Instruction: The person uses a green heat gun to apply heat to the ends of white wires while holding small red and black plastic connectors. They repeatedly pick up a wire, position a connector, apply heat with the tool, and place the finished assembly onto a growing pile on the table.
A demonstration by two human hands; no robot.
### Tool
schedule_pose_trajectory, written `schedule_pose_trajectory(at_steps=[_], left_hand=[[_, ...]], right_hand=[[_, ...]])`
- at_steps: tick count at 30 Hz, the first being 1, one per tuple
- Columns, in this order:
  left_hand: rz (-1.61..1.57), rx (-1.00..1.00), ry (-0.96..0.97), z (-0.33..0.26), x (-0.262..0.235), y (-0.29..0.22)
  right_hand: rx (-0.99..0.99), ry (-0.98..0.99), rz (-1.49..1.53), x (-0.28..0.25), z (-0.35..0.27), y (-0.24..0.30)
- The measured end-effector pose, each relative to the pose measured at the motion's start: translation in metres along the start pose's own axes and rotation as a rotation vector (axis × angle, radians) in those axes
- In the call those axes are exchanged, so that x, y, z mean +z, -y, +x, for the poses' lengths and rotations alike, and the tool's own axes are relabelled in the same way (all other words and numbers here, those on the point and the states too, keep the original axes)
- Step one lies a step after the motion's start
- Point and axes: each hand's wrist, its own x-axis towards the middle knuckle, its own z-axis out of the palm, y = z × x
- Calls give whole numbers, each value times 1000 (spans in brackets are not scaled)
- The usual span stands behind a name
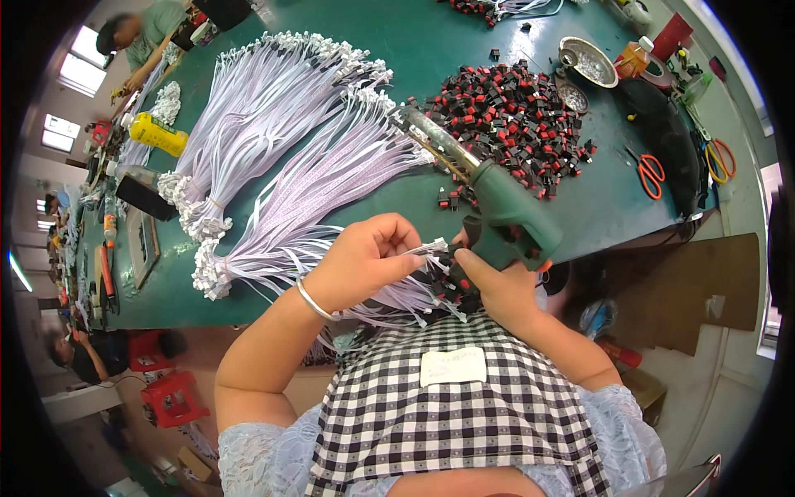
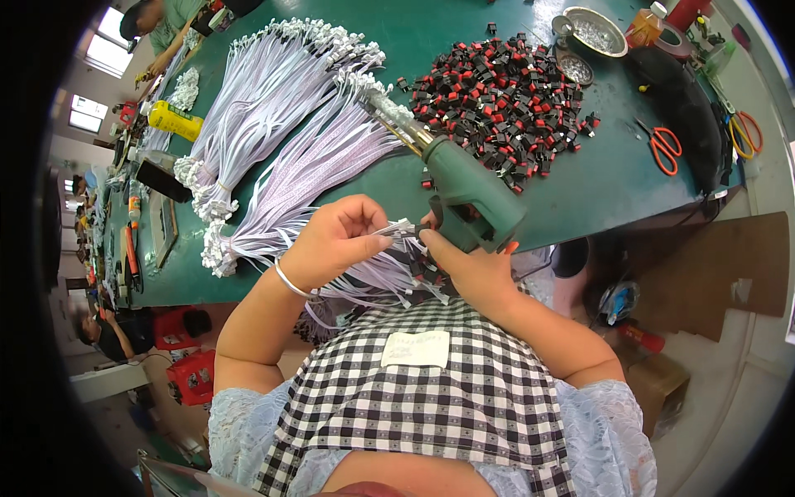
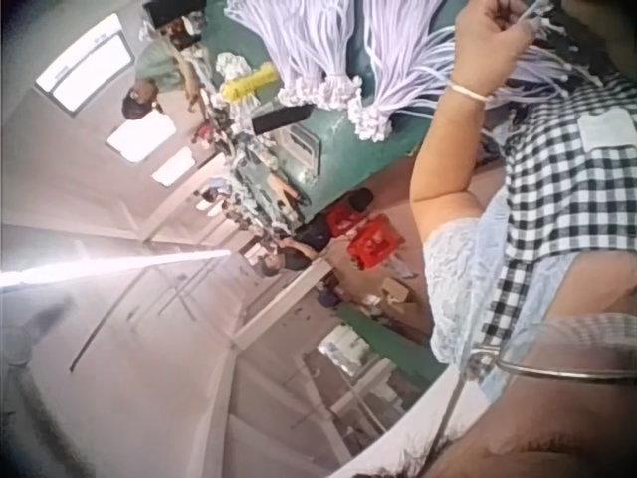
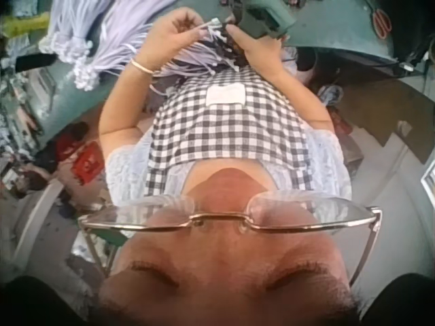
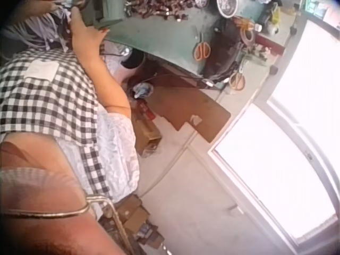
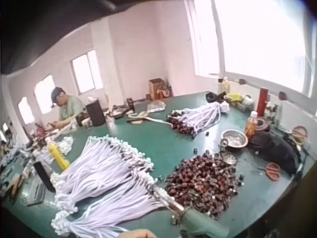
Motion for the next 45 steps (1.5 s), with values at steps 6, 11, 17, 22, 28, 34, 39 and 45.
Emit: schedule_pose_trajectory(at_steps=[6,11,17,22,28,34,39,45], left_hand=[[-77,-48,31,4,3,-1],[-85,4,-29,5,3,5],[232,96,-158,4,13,-4],[134,147,-153,2,9,0],[83,315,301,-23,-25,5],[-40,-153,637,-49,-67,9],[429,-205,499,-78,-69,8],[703,140,316,-57,-48,-9]], right_hand=[[22,104,-8,1,-3,-1],[25,113,109,4,-5,-5],[60,70,-9,-2,-3,-11],[58,-20,86,-8,-3,-3],[-623,-139,366,-89,12,32],[-786,-315,-715,-113,44,19],[-968,-240,-1184,-104,54,0],[-957,-303,-1135,-110,58,-12]])
